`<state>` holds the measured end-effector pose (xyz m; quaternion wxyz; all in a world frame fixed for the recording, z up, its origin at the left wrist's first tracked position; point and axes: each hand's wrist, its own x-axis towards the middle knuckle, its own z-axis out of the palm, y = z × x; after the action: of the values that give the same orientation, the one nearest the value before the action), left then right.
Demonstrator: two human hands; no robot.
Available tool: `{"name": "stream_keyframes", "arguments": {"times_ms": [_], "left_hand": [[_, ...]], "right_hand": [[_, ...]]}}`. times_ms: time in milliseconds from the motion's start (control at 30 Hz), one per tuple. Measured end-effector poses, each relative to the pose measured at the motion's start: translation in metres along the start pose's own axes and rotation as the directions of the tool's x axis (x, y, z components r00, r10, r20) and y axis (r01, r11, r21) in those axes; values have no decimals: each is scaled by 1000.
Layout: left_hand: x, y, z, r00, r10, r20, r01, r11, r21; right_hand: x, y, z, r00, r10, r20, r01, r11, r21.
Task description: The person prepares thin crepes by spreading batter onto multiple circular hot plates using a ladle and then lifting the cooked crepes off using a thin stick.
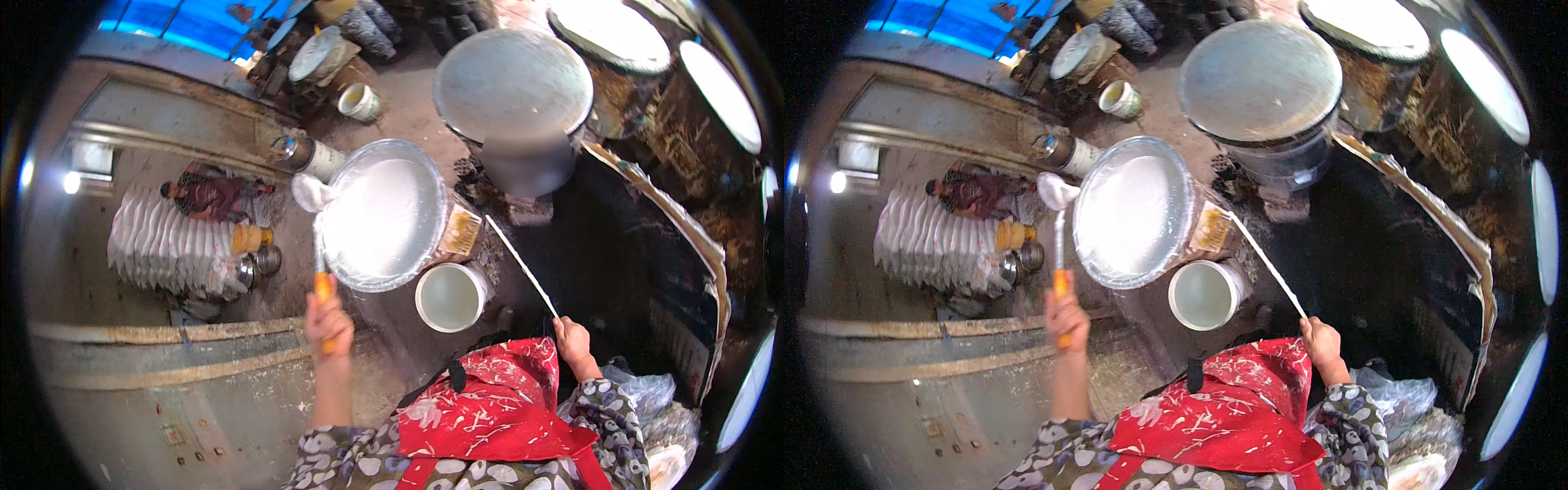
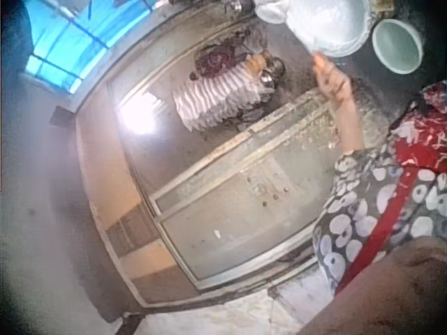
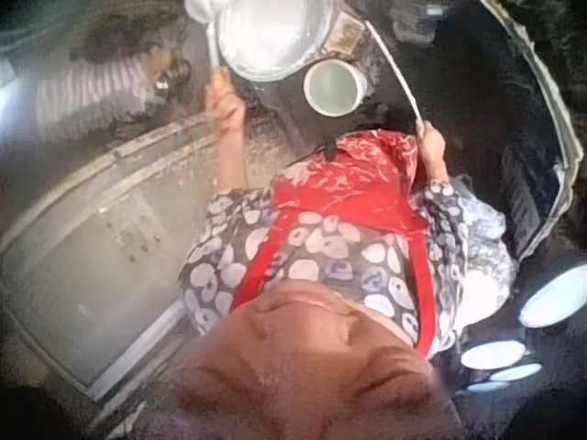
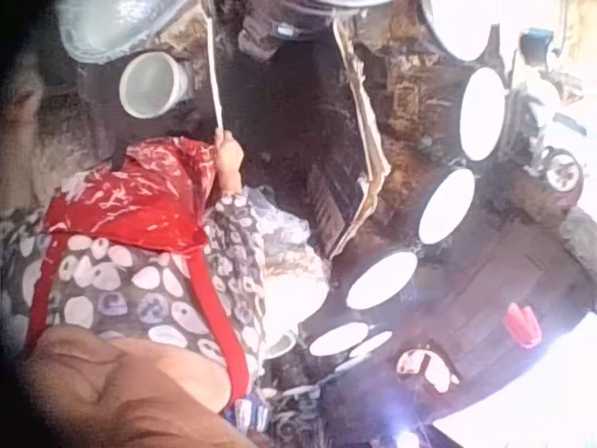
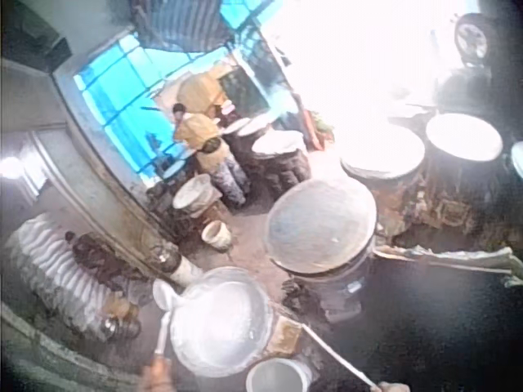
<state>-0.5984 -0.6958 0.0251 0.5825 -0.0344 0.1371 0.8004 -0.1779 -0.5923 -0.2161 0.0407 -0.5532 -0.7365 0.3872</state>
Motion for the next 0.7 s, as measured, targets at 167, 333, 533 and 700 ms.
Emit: {"name": "stream_keyframes", "arguments": {"times_ms": [167,333,533,700], "left_hand": [[36,16,-54,955,-75,-289,89,995,35],[32,-10,-71,880,112,-462,287,649,704],[90,13,-120,869,-179,-461,414,774,479],[159,14,-155,831,-2,-556,550,141,823]], "right_hand": [[1,-13,-14,1000,-27,11,28,998,-57],[-23,-25,-19,998,63,-13,-64,995,-82],[-35,-36,-11,999,15,-52,-21,994,-108],[-46,-34,-16,995,91,-49,-97,985,-140]]}}
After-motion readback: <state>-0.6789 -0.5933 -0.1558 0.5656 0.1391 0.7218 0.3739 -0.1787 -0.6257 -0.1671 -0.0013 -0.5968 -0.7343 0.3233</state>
